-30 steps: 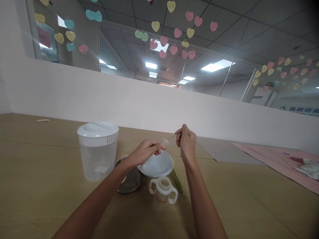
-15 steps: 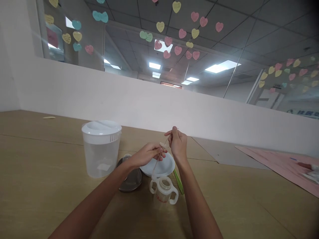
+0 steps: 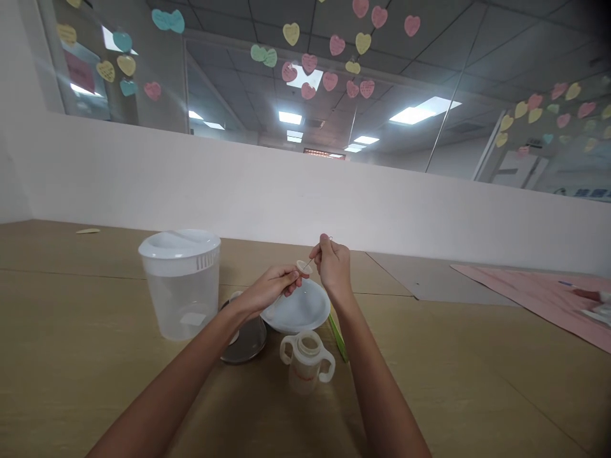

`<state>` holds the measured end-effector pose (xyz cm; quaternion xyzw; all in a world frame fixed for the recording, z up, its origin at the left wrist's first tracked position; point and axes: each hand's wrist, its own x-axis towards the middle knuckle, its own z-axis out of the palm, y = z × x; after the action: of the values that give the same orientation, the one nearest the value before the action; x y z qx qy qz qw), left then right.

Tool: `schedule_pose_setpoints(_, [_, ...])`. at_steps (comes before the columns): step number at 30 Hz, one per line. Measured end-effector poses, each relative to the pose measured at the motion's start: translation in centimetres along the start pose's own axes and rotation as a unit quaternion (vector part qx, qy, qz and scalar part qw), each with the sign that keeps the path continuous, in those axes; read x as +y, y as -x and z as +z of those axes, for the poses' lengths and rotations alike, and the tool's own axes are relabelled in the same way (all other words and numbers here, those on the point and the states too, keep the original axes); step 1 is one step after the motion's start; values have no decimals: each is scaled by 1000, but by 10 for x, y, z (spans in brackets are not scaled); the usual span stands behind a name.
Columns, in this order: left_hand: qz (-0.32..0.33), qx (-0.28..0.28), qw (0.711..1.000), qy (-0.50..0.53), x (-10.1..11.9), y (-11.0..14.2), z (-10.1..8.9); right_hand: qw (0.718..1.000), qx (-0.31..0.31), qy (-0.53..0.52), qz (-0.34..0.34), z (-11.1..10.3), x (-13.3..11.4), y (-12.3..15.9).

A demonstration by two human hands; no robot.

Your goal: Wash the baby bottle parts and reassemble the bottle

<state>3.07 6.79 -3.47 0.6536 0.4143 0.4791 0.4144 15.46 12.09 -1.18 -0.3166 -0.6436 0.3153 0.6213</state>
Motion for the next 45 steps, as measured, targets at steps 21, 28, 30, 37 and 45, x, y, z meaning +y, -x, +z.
schedule_pose_setpoints(21, [-8, 23, 999, 38, 13, 5, 3, 995, -25, -87, 29, 14, 15, 3])
schedule_pose_setpoints(28, [-9, 44, 998, 34, 10, 7, -6, 997, -73, -19, -14, 25, 22, 9])
schedule_pose_setpoints(30, [-10, 38, 999, 26, 12, 9, -7, 997, -81, 1, -18, 19, 20, 6])
schedule_pose_setpoints(37, [-28, -50, 998, -19, 20, 16, -5, 991, 9, -124, 44, -19, 21, -17])
schedule_pose_setpoints(45, [-44, -26, 996, -75, 18, 17, -17, 952, 218, -179, 117, -92, 62, -46])
